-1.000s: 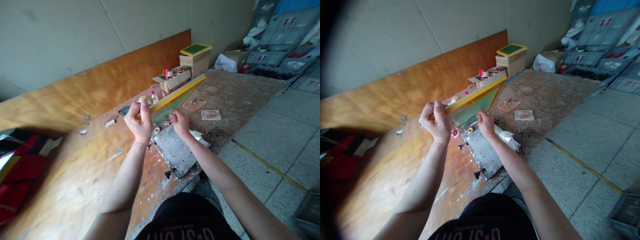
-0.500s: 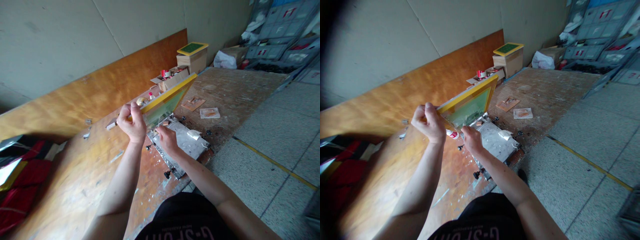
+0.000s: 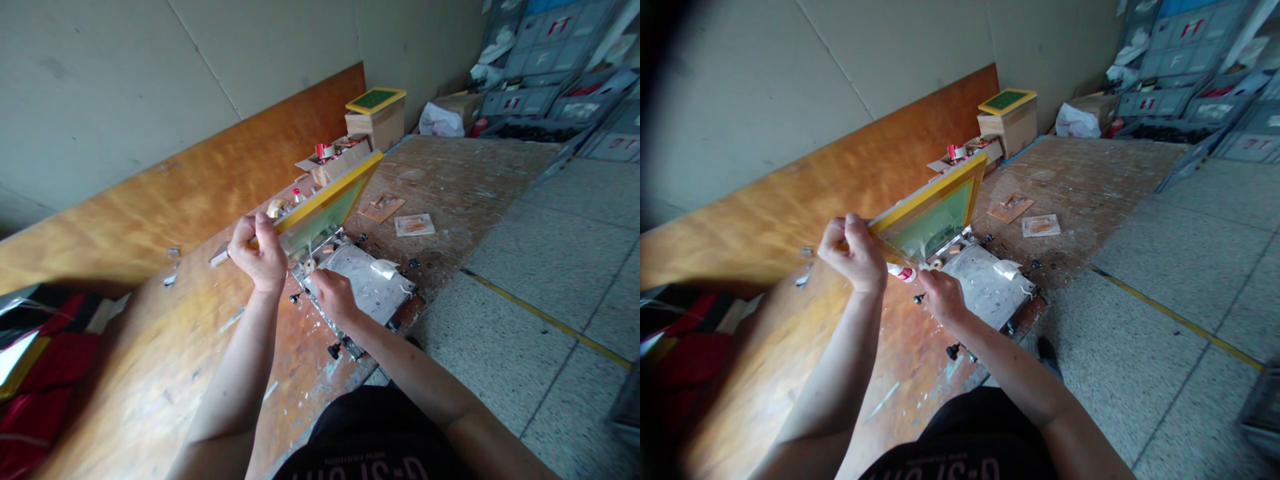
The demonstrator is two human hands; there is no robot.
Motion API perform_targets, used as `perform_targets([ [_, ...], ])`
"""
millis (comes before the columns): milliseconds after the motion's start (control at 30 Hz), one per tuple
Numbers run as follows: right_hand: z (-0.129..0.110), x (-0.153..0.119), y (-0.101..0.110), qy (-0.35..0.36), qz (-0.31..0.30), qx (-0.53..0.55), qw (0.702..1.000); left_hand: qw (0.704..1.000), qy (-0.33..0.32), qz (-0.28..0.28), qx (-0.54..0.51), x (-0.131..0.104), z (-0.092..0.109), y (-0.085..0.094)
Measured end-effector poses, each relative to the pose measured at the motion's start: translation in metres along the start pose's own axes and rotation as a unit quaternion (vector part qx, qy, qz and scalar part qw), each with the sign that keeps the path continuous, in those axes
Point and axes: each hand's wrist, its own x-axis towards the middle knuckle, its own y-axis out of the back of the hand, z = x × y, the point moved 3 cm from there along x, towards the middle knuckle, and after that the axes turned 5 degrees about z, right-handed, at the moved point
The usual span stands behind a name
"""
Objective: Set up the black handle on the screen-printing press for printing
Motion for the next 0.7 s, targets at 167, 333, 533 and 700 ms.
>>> perform_targets([
  [167,0.006,-0.003,0.005,0.017,0.001,0.0,1.0,1.0,-0.006,0.004,-0.017,0.0,0.003,0.0],
  [333,0.03,0.002,0.012,-0.016,0.002,0.078,0.997,0.999,-0.02,-0.026,-0.021,-0.002,-0.003,0.004],
  [533,0.068,0.011,0.019,-0.15,0.027,0.164,0.975,0.998,-0.016,-0.043,-0.044,-0.029,-0.029,0.007],
  [700,0.068,0.013,0.022,-0.057,0.03,0.069,0.996,0.999,0.05,0.004,0.019,-0.062,-0.044,-0.004],
])
